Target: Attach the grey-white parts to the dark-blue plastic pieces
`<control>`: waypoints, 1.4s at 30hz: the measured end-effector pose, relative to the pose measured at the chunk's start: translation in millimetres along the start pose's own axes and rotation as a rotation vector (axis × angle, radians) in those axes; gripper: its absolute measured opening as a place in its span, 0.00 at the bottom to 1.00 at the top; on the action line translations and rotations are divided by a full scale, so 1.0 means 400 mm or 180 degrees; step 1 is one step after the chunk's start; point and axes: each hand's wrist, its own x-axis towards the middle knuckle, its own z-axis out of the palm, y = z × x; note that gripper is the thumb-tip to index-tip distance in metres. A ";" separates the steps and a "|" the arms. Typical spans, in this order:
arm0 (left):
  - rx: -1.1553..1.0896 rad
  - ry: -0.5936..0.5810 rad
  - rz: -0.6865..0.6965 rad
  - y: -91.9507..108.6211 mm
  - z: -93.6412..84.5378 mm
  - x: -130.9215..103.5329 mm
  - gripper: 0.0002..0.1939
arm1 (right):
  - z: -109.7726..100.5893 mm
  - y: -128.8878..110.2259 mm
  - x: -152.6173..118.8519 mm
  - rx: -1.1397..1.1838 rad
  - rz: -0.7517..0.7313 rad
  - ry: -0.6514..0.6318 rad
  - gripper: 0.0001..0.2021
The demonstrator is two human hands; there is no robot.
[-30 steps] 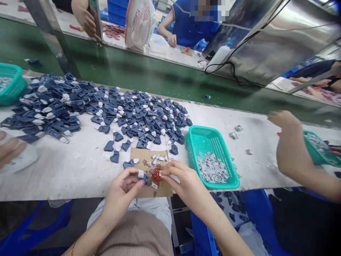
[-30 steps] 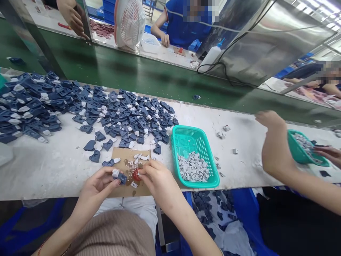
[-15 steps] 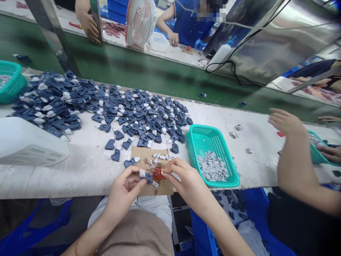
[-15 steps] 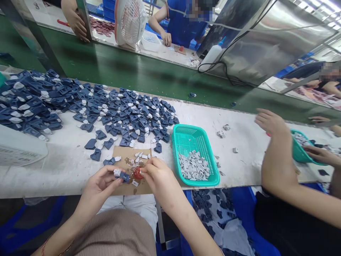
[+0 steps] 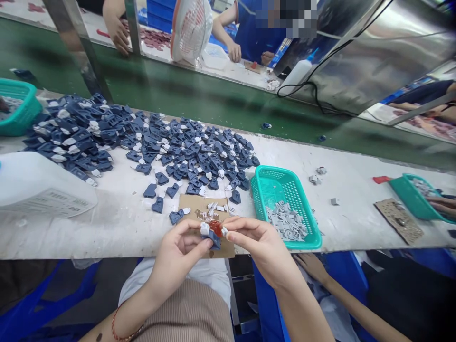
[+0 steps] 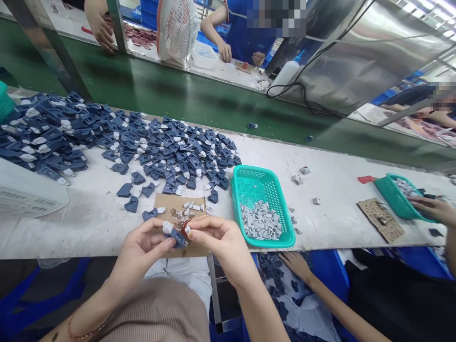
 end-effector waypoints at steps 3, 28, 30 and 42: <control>-0.0055 -0.0003 0.0025 0.005 0.007 -0.004 0.16 | 0.013 0.002 -0.007 0.0259 0.0186 -0.0118 0.06; -0.0147 -0.0282 0.0497 0.024 0.032 -0.017 0.07 | 0.107 0.019 -0.030 0.0868 0.0065 -0.0362 0.17; -0.0176 -0.0249 0.0430 0.029 0.039 -0.013 0.08 | 0.118 0.016 -0.030 0.0853 0.0005 -0.0143 0.16; 0.2818 -0.0874 0.1811 0.191 0.048 0.075 0.09 | 0.067 0.042 -0.012 0.0383 -0.0372 0.0379 0.31</control>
